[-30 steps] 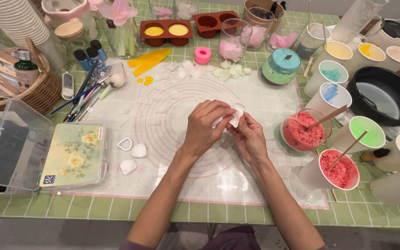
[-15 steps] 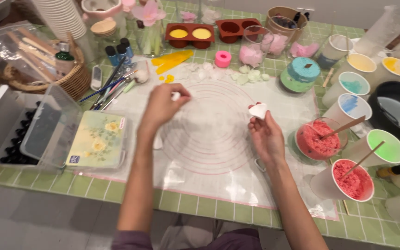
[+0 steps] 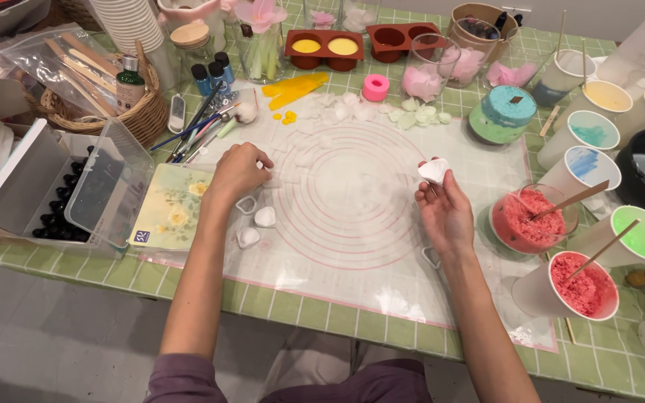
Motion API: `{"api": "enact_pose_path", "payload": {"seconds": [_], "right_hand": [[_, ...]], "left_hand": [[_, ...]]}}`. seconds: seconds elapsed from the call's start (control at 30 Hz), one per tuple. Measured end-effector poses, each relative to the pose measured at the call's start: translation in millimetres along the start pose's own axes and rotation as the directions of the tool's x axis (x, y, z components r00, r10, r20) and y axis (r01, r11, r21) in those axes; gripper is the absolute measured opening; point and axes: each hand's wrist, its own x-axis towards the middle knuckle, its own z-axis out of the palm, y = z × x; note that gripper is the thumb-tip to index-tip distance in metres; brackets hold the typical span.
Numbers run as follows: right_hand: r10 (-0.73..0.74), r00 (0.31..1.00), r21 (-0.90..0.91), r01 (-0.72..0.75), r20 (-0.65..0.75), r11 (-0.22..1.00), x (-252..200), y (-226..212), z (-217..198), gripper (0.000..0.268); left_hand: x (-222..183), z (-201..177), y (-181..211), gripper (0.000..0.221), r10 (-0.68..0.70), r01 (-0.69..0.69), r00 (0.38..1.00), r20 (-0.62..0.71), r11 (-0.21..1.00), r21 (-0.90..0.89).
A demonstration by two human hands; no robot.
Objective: Molding small pieces of wax into petal shapes using hand-held molds on a workbench.
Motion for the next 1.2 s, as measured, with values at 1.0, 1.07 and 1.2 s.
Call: {"api": "enact_pose_path", "payload": {"seconds": [1.0, 1.07, 1.2], "right_hand": [[-0.168, 0.98, -0.068, 0.162, -0.105, 0.984, 13, -23, -33, 0.038], [-0.165, 0.981, -0.066, 0.159, -0.103, 0.985, 17, -22, -39, 0.039], [-0.124, 0.987, 0.01, 0.126, -0.106, 0.992, 22, -22, -46, 0.045]], "left_hand": [[-107, 142, 219, 0.038, 0.574, -0.55, 0.817, 0.056, 0.804, -0.225], [-95, 141, 215, 0.04, 0.584, -0.548, 0.81, 0.053, 0.786, -0.285], [-71, 127, 201, 0.046, 0.456, -0.309, 0.884, 0.102, 0.735, -0.604]]}}
